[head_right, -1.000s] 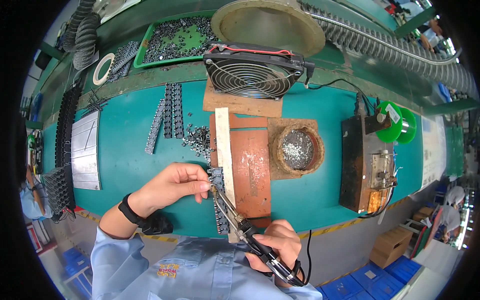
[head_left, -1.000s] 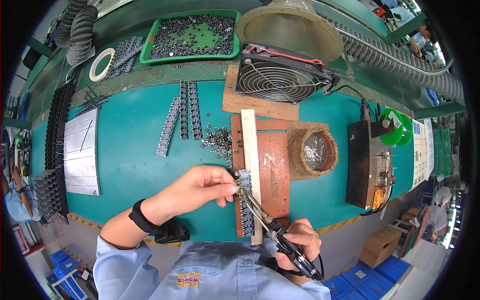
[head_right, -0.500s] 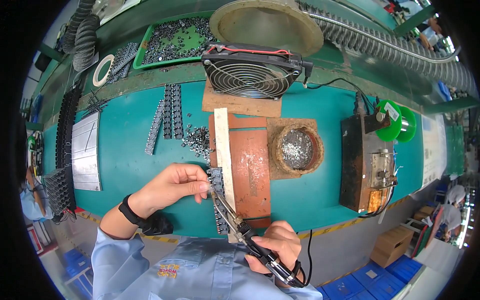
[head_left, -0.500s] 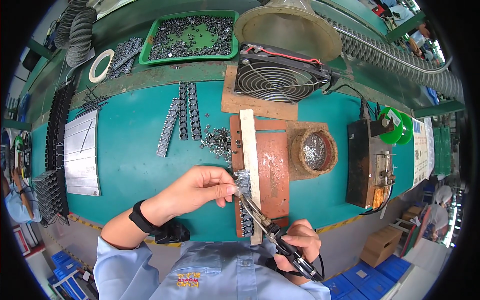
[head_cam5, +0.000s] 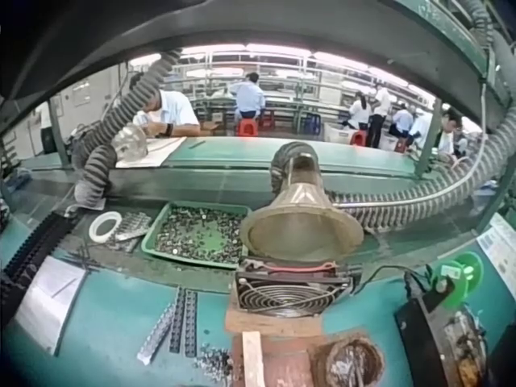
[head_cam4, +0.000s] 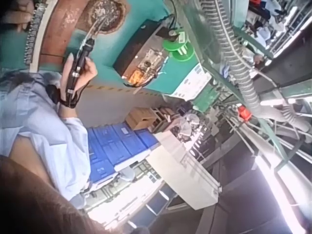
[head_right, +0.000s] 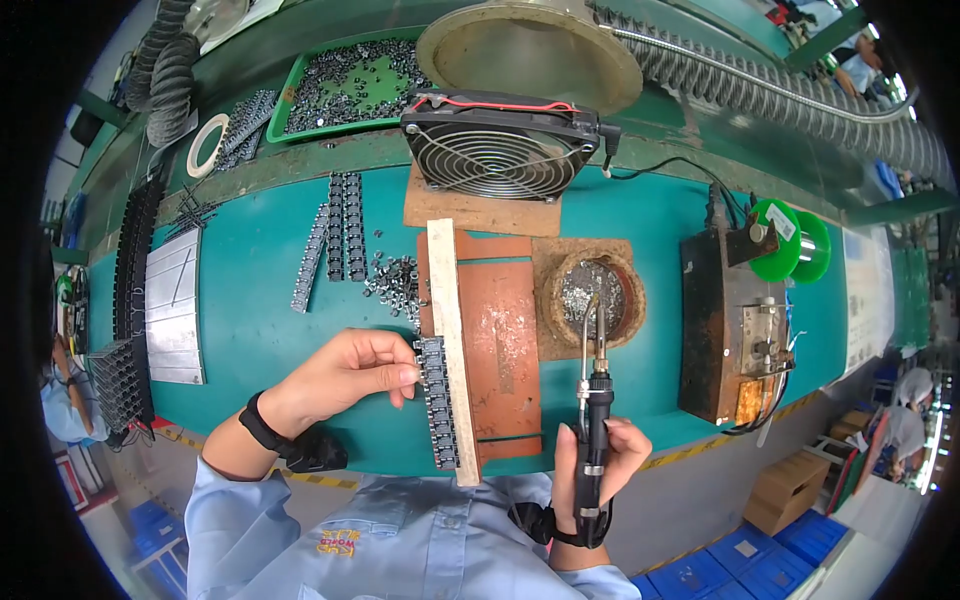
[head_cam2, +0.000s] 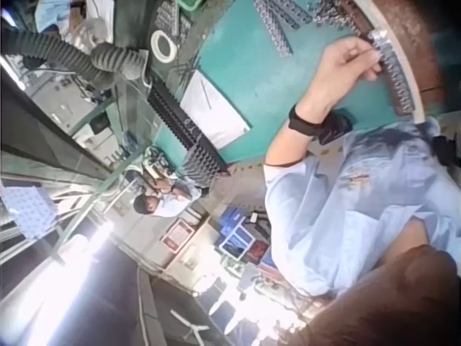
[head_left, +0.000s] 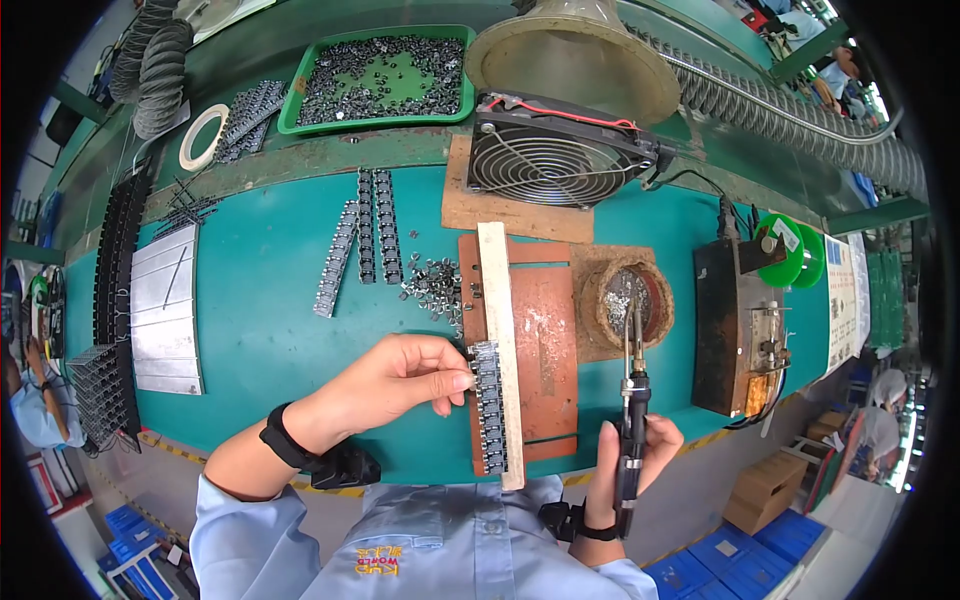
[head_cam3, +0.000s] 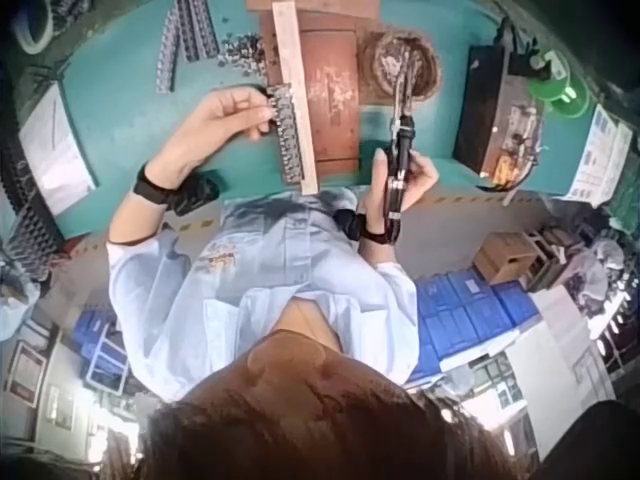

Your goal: Soldering small electronic components onto a metal strip at a factory workbench.

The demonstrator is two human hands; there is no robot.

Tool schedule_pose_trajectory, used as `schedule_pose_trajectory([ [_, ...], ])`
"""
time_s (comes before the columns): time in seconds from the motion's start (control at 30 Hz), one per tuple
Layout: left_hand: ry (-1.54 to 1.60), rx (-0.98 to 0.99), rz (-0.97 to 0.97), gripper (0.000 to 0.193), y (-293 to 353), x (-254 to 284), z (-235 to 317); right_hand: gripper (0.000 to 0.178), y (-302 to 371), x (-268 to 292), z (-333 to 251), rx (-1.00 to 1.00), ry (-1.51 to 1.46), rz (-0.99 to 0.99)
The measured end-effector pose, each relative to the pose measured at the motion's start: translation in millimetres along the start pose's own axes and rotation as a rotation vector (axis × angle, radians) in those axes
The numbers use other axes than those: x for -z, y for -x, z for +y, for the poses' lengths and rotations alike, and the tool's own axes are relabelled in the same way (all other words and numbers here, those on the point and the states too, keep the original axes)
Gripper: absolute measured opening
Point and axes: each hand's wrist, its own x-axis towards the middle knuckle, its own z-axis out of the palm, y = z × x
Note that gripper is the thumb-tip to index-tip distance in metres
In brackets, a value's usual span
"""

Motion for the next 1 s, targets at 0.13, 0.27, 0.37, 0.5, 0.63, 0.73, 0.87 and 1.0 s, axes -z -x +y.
schedule_pose_trajectory([
  [0.13,-0.014,0.008,0.007,0.011,0,0,2,0.039,1,0,-5,-0.082,-0.237,0.051],
  [0.27,-0.052,0.019,0.041,0.013,4,3,12,0.04,1,-6,0,0.004,-0.479,0.005],
  [0.37,-0.096,0.001,0.103,0.015,7,8,18,0.043,0,-12,0,-0.067,-0.575,-0.07],
  [0.5,-0.47,-0.166,0.362,0.012,9,11,17,0.041,0,-14,4,-0.024,-0.606,-0.043],
  [0.63,-0.881,-0.288,0.411,0.008,8,1,21,0.04,0,-14,2,-0.012,-0.587,-0.063],
  [0.73,-0.917,-0.382,0.414,0.01,6,-3,16,0.039,0,-15,-5,-0.048,-0.602,-0.055],
  [0.87,-0.97,-0.501,0.478,0.013,-2,-4,13,0.038,0,-15,-4,-0.053,-0.6,-0.074],
  [1.0,-1.061,-0.552,0.476,0.012,-7,-7,10,0.039,0,-12,4,0.005,-0.569,-0.096],
])
